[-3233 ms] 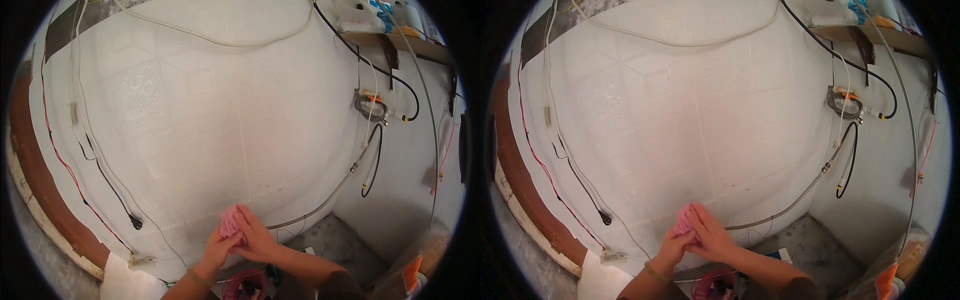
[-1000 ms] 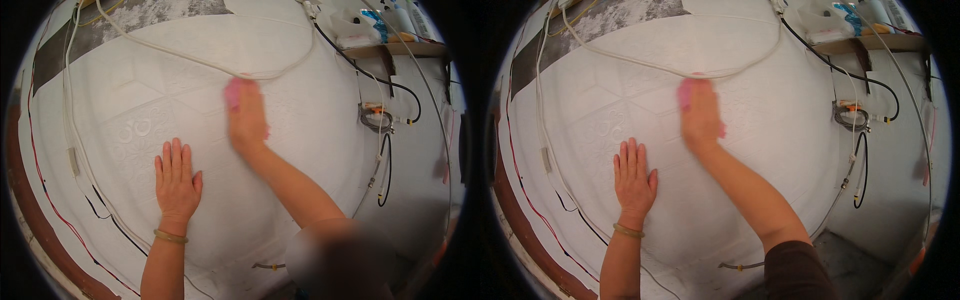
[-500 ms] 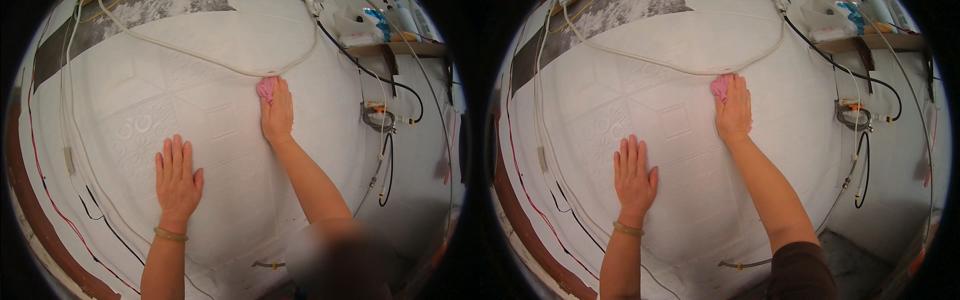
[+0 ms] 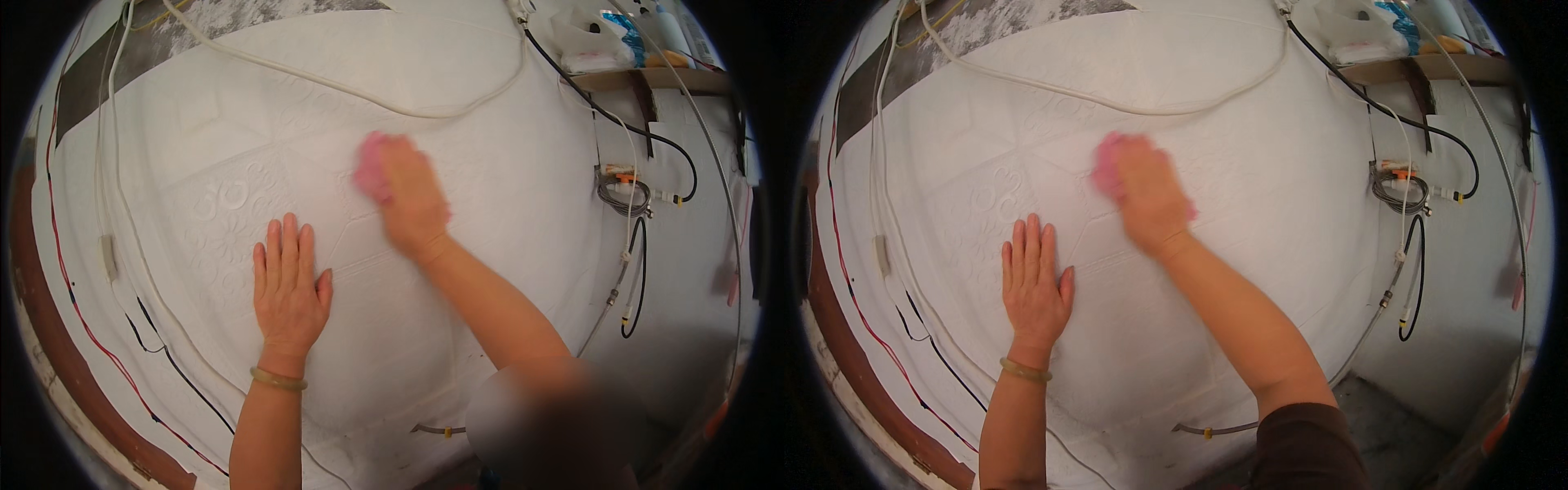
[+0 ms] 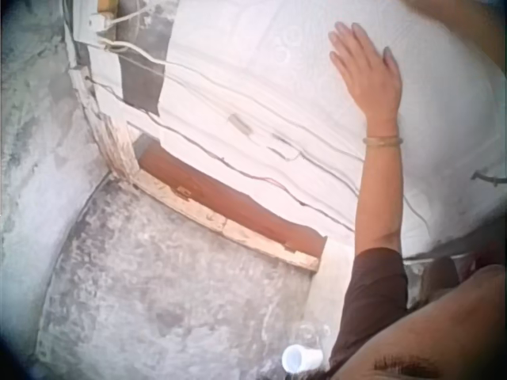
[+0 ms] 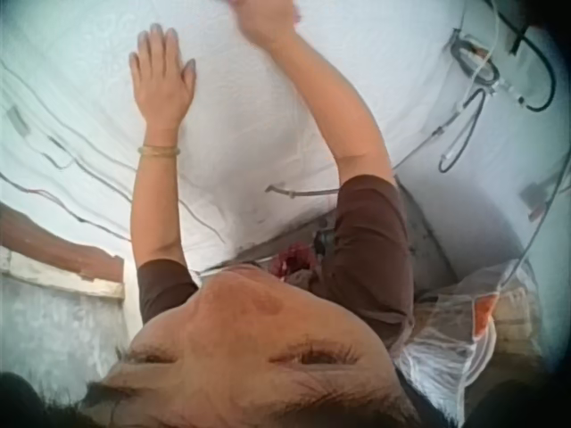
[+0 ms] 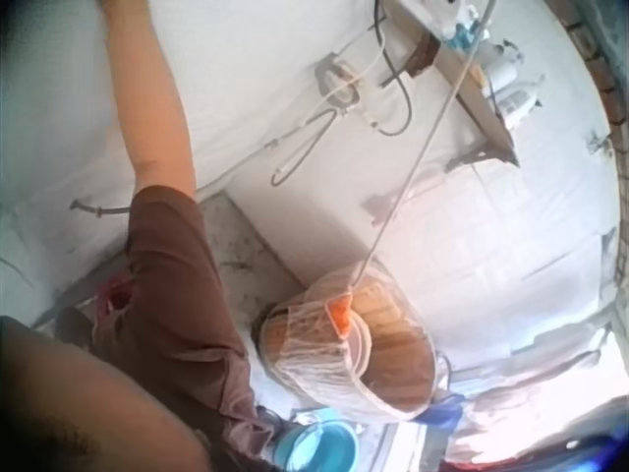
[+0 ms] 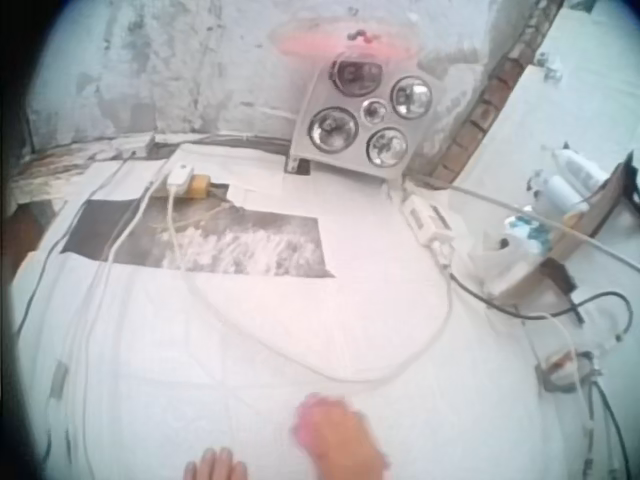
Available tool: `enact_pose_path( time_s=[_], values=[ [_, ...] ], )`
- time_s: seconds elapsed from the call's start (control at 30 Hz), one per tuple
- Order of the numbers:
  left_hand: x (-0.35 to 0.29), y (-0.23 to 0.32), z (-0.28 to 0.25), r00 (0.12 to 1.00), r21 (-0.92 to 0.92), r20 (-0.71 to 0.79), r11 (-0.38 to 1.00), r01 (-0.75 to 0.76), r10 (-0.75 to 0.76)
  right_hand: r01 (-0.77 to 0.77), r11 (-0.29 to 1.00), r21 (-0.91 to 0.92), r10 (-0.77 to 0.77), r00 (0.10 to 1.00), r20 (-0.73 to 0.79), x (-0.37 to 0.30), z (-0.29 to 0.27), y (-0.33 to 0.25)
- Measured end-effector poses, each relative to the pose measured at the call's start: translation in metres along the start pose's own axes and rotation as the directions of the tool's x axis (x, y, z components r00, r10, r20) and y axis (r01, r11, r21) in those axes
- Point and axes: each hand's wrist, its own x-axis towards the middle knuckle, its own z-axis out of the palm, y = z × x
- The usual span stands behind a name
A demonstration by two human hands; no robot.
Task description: The person is cleaning a white wall using a pink cloth. They wipe the wall in circular and back-and-forth motions, focusing on different sections, including areas around wires and a power outlet.
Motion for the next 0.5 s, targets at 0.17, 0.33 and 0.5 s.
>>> enact_pose_path(
  time_s=[0.17,0.33,0.5],
  values=[
    [0.002,0.004,-0.001,1.000,-0.017,-0.017,1.000,0.007,-0.007,-0.399,0.891,-0.215,0.381,0.917,-0.123,-0.011,-0.037,0.064],
    [0.003,0.004,-0.007,1.000,-0.014,0.000,1.000,0.012,-0.012,-0.413,0.890,-0.193,0.390,0.909,-0.149,-0.010,-0.014,0.016],
    [0.004,0.003,-0.011,1.000,0.004,0.005,1.000,0.003,-0.003,-0.022,0.994,0.109,0.011,0.994,0.105,-0.006,-0.012,-0.072]
  ],
)
